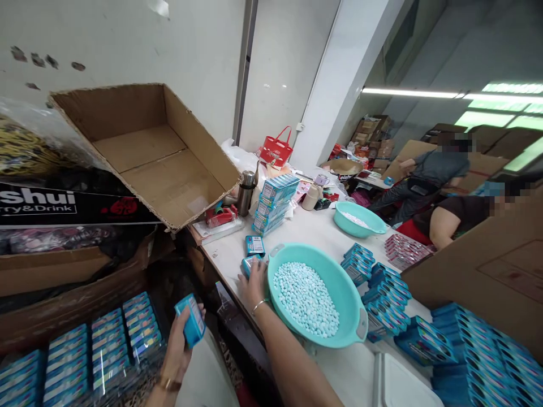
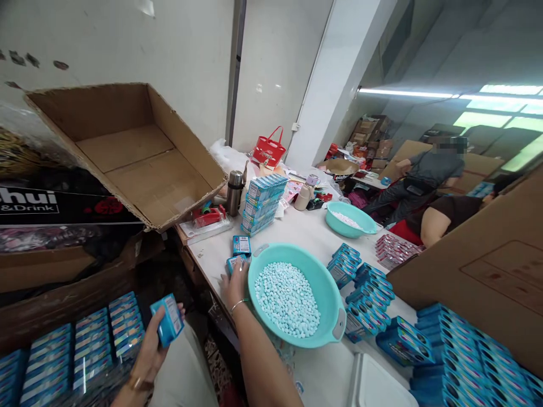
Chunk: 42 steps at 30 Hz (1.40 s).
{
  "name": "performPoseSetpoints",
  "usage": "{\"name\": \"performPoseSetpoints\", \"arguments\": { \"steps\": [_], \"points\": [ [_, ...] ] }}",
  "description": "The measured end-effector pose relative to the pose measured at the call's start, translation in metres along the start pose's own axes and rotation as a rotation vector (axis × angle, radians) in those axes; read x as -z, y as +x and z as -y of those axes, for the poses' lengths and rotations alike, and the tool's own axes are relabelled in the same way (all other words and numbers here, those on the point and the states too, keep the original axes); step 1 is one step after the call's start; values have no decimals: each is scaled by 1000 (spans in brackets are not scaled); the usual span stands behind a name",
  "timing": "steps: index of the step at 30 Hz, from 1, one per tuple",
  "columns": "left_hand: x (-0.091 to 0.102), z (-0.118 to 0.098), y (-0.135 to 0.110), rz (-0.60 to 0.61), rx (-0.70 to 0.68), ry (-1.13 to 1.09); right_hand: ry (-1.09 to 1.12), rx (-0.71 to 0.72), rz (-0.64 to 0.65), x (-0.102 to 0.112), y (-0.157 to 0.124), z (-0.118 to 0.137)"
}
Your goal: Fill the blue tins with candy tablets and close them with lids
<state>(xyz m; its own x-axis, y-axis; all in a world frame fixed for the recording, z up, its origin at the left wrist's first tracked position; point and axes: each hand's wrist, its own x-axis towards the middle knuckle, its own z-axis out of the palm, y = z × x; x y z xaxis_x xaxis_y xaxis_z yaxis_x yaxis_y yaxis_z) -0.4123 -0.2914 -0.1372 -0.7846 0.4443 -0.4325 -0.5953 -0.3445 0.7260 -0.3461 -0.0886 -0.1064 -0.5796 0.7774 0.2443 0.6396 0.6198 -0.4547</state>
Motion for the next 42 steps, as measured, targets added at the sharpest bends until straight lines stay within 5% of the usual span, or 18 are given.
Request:
{"name": "performPoseSetpoints", "arguments": {
  "steps": [5,8,13,17,20,25,29,32,37,42],
  "points": [
    [9,18,-47,-15,103,-193,90,-140,37,0,14,3],
    [3,4,-67,72,161,-250,460,-140,58,17,5,14],
    [0,-20,-88,293,43,-135,1381,120,232,93,-65,29],
    [-14,-25,-102,400,-68,9,1564,177,191,163,-114,15],
    [-40,-23,-108,448,-111,101,1626,100,148,189,-128,-6],
    [-97,-24,-123,675,-112,286,1551,33,66,200,-133,-48],
    [-140,-17,-140,750,-84,337,1387,98,178,206,-137,-71],
    [-151,3,-148,698,-70,314,1202,110,223,211,-142,-71],
    [-131,32,-144,463,88,209,928,217,186,217,-140,-50],
    [-144,19,-124,248,94,154,728,253,176,213,-65,-88]
  ]
}}
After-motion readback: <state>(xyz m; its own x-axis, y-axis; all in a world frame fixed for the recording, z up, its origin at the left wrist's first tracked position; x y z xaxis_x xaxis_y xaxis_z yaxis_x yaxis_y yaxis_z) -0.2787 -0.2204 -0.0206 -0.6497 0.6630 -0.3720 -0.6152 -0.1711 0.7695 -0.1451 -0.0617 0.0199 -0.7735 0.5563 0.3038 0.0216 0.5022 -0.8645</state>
